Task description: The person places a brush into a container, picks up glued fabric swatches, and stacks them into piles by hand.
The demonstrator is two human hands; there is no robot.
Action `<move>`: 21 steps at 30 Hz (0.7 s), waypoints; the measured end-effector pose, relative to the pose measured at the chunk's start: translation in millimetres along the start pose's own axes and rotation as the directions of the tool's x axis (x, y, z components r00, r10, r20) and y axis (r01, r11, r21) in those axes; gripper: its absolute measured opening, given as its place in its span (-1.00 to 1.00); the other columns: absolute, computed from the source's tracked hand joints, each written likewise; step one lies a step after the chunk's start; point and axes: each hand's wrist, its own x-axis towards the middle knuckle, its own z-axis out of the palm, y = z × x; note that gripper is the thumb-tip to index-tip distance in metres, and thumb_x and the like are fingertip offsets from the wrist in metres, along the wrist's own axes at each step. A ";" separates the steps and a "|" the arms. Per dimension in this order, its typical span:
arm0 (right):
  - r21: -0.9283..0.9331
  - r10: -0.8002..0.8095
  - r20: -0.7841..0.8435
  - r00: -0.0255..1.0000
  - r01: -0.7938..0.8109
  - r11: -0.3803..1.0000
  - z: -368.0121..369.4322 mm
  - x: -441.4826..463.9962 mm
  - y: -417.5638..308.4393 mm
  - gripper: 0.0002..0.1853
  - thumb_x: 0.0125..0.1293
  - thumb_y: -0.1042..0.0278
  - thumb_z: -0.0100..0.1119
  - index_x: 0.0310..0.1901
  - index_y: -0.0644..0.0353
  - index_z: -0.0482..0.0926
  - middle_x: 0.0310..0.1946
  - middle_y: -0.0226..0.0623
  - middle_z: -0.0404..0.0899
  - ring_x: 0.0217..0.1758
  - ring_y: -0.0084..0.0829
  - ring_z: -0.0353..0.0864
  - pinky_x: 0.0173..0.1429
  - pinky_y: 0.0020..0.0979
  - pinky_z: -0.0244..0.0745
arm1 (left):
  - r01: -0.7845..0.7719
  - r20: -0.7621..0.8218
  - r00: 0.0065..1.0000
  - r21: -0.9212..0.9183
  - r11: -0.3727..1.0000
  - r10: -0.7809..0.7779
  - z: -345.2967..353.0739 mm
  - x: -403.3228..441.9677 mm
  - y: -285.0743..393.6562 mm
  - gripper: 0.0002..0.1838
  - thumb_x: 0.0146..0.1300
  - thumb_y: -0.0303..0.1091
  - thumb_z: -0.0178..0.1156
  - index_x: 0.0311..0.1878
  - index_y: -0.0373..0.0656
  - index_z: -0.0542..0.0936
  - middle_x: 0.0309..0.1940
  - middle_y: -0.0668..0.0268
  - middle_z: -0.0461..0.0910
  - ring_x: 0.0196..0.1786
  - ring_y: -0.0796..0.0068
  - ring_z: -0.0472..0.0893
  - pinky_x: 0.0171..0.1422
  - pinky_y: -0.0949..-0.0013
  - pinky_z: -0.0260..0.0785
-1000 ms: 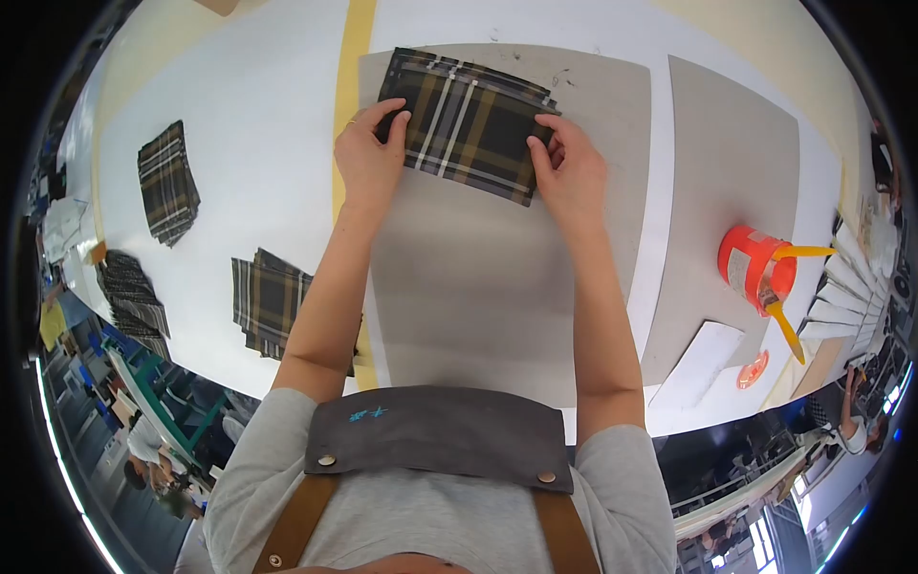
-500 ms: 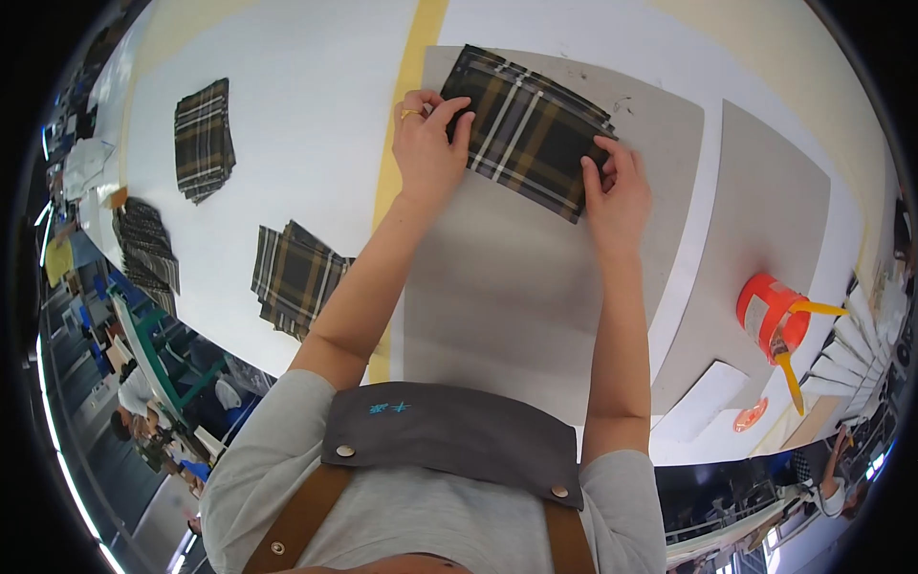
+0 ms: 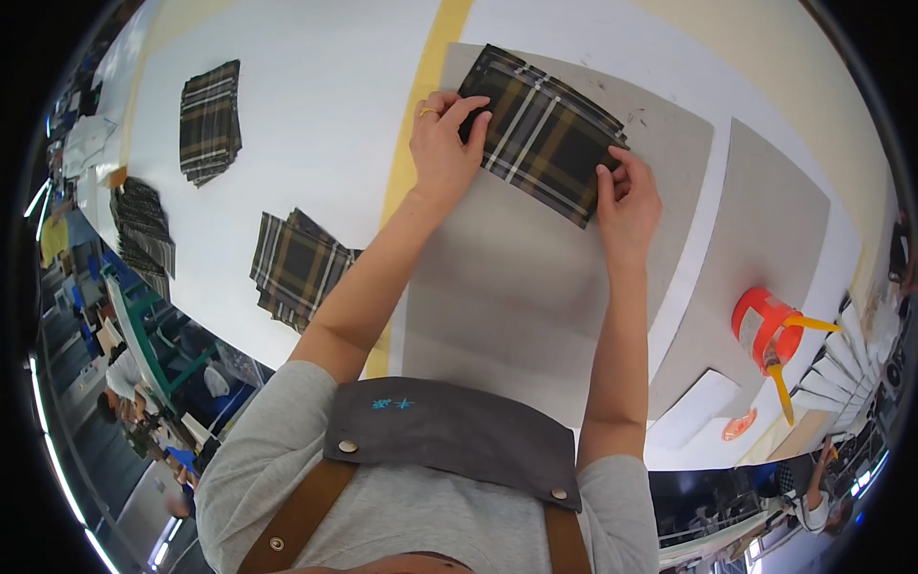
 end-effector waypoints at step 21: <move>-0.165 0.106 -0.074 0.992 -0.117 0.979 -6.3 22.8 0.3 -0.79 0.26 0.22 0.36 -0.29 0.21 0.65 -0.59 -0.39 0.57 -0.53 -0.53 0.50 -0.33 -0.43 0.41 | 0.003 -0.038 0.999 -0.049 0.999 -0.005 4.7 -2.6 -3.6 -0.83 0.16 -0.32 0.37 -0.15 0.04 0.73 -0.20 0.30 0.51 -0.10 0.22 0.49 -0.08 0.23 0.41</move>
